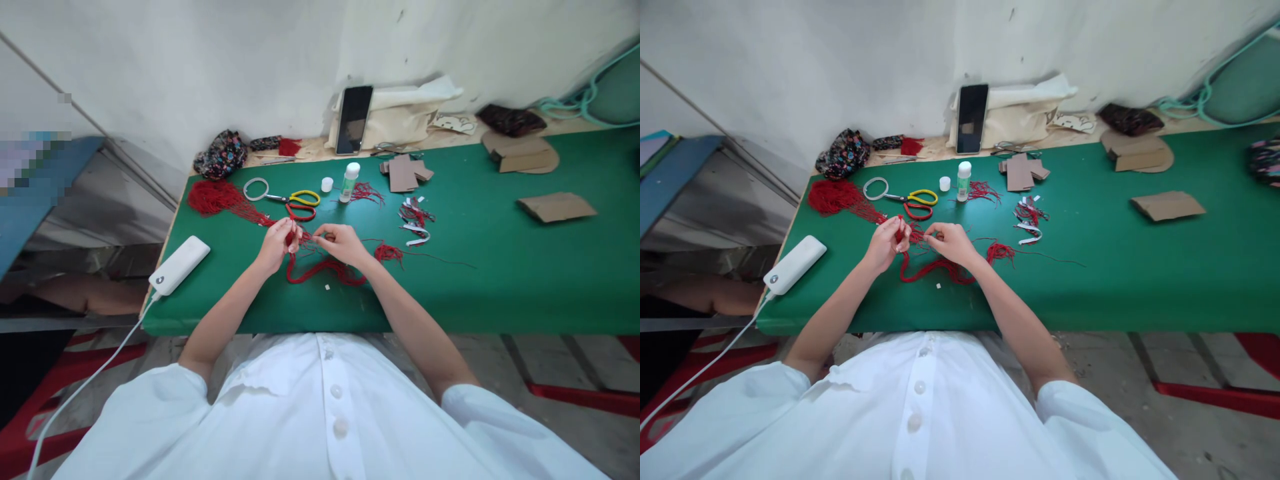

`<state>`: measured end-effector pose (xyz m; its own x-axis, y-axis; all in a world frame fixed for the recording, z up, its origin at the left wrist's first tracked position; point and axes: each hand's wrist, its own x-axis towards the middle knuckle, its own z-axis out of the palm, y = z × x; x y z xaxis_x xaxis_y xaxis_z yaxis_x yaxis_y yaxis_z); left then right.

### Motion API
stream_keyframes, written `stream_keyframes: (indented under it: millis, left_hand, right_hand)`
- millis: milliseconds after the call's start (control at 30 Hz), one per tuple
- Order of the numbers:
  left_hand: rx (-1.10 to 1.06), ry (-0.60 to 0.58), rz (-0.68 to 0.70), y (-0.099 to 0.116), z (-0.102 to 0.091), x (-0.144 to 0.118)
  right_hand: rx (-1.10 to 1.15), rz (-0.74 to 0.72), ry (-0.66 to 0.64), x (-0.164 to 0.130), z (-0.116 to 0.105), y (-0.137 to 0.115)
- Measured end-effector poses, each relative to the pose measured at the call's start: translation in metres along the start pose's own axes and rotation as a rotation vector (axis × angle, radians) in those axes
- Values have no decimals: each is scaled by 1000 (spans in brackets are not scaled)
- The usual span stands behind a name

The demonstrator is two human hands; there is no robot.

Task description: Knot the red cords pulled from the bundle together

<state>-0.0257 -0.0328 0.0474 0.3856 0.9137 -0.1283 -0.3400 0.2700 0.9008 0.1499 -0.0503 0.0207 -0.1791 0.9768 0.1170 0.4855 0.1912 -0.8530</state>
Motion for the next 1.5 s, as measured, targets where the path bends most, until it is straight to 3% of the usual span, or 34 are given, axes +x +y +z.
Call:
stream_keyframes:
  millis: [233, 467, 733, 1133, 1500]
  left_hand:
    - [27, 9, -25, 0, 2, 0]
    - [29, -11, -18, 0, 0, 0]
    - [6, -3, -9, 0, 0, 0]
    - [13, -1, -19, -1, -3, 2]
    - [-1, 9, -18, 1, -1, 2]
  right_hand:
    - [-505, 131, 165, -1, -3, 1]
    - [-707, 323, 278, 0, -10, 2]
    - [-751, 516, 485, 6, -42, 9]
    - [-716, 632, 736, 5, -77, 29]
    - [-664, 706, 771, -3, -92, 33]
